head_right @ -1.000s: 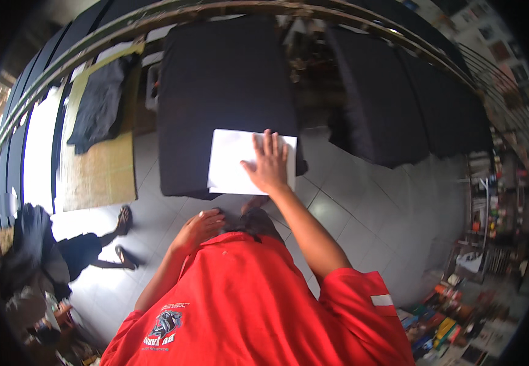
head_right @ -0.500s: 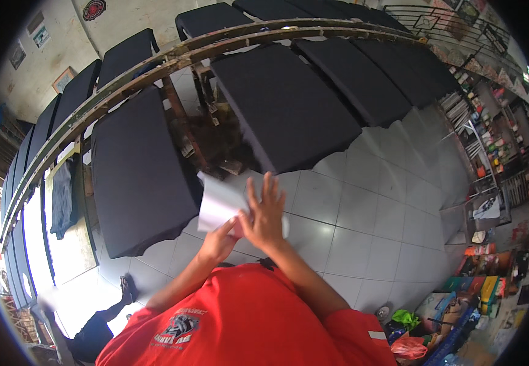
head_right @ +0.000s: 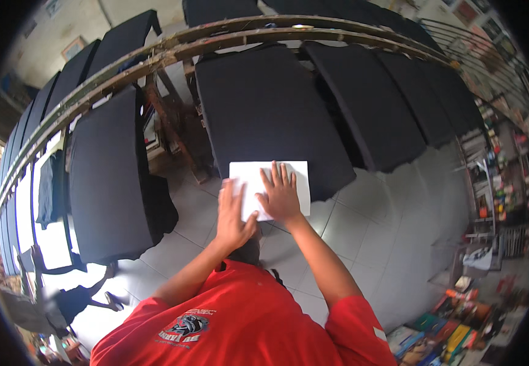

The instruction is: The person positions a black garment on a printing board, retrieves a paper design from a bin, aligns it on the garment, and then mixes white ink in a container at a separate station before lifting a silkscreen frame.

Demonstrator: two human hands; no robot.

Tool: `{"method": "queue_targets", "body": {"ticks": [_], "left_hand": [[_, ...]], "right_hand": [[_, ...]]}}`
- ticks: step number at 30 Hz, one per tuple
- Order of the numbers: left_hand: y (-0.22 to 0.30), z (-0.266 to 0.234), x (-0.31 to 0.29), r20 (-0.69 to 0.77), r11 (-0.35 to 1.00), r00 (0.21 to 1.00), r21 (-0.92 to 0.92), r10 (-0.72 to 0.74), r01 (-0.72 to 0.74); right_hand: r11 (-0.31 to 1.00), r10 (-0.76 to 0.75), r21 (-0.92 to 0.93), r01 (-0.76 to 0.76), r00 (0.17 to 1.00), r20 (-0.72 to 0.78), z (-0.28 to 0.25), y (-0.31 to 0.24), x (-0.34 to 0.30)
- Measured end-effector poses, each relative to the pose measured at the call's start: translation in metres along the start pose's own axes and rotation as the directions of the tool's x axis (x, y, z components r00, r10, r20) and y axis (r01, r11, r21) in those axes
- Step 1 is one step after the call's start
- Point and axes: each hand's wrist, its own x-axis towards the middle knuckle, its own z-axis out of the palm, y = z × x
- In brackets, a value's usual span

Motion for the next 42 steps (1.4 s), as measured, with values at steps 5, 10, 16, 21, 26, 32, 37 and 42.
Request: {"method": "queue_targets", "body": {"ticks": [5,10,16,21,26,32,37,42], "left_hand": [[-0.051,0.057,0.086,0.179,0.958,0.983,0.288,-0.038,-0.016],[-0.117,0.070,0.227,-0.019,0.922,1.000,0.386,0.000,0.008],[-0.154,0.085,0.385,0.002,0.806,0.990,0.581,-0.140,0.113],[-0.124,0.126,0.326,-0.090,0.837,0.993,0.547,0.081,-0.018],[0.020,0.164,0.172,0.108,0.894,0.977,0.430,-0.186,0.123],[0.088,0.180,0.090,0.143,0.920,0.956,0.341,-0.255,0.194],[0.015,0.169,0.177,-0.019,0.883,0.988,0.446,-0.155,0.147],[-0.072,0.146,0.281,-0.061,0.813,0.988,0.562,-0.145,0.154]], "right_hand": [[0.991,-0.103,-0.072,0.113,0.985,0.141,0.005,0.024,0.070],[0.977,-0.215,-0.026,0.214,0.976,-0.041,0.032,0.080,0.221],[0.987,-0.156,0.026,0.160,0.979,-0.134,0.028,0.142,0.358],[0.975,-0.222,-0.069,0.212,0.938,-0.267,0.034,0.167,0.277],[0.992,-0.127,0.019,0.125,0.988,0.088,-0.024,0.168,0.080],[0.994,-0.089,0.071,0.077,0.979,0.181,-0.038,0.169,-0.026],[0.970,-0.231,0.078,0.231,0.973,-0.005,-0.013,0.183,0.090],[0.985,-0.172,-0.025,0.173,0.985,0.027,0.015,0.176,0.226]]}}
